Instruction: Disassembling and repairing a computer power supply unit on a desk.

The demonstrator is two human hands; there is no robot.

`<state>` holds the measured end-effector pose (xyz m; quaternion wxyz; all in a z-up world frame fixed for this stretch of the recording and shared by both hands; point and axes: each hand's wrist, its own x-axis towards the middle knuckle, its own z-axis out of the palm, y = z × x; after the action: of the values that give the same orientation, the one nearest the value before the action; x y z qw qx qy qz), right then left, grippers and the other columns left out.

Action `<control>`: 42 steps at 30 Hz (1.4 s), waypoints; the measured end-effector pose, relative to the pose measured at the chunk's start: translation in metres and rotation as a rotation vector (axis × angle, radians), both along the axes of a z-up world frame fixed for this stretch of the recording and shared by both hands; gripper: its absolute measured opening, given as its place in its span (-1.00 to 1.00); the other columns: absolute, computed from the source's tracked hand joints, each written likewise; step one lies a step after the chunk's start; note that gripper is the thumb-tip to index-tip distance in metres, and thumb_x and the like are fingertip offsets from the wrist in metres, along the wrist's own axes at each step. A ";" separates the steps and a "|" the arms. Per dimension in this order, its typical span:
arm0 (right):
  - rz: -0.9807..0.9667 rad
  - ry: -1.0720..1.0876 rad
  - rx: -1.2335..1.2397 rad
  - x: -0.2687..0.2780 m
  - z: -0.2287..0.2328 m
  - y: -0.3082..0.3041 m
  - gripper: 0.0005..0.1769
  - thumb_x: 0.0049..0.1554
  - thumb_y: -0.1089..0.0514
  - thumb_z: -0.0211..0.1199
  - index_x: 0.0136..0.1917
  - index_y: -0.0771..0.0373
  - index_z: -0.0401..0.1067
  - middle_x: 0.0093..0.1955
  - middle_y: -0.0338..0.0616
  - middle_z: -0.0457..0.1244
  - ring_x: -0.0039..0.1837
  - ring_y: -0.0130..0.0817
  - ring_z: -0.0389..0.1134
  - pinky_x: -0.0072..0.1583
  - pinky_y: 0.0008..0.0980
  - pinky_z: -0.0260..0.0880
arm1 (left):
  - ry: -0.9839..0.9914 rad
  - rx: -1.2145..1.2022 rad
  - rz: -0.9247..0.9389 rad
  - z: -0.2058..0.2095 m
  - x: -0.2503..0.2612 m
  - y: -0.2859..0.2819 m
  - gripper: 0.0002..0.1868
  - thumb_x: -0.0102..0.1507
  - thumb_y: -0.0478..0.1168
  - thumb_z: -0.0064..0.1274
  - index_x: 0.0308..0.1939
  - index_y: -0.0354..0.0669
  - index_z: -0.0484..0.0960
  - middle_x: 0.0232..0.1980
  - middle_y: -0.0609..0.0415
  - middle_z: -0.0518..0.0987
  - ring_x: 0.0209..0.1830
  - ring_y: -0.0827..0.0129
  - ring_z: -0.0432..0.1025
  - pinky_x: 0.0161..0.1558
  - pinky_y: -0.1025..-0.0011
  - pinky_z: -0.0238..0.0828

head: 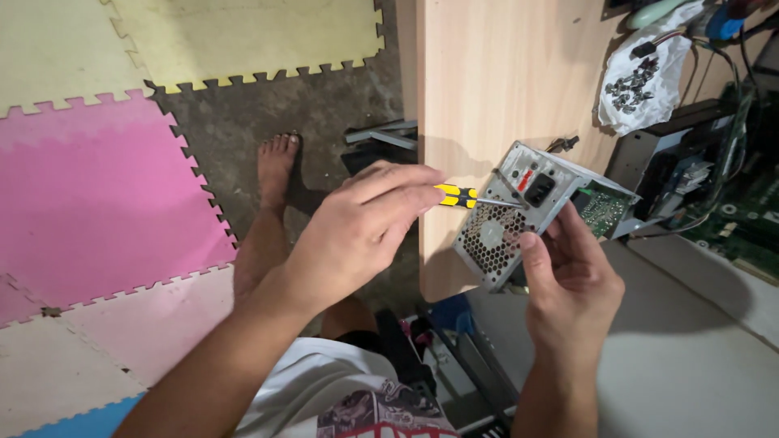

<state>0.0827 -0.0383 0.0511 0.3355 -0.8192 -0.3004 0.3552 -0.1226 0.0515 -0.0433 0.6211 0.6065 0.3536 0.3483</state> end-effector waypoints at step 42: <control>-0.071 0.007 0.008 -0.001 0.000 0.001 -0.51 0.27 0.46 0.21 0.45 0.53 0.31 0.29 0.03 0.35 0.23 -0.37 0.42 0.28 -0.43 0.44 | -0.199 -0.023 -0.181 0.005 0.019 0.050 -0.60 0.35 -0.18 0.15 0.07 -0.31 0.30 -0.14 -0.18 0.45 -0.17 0.10 0.46 -0.15 0.21 0.43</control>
<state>0.0813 -0.0372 0.0512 0.3522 -0.8267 -0.2717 0.3446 -0.1031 0.1020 -0.0382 0.6888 0.5915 0.2380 0.3451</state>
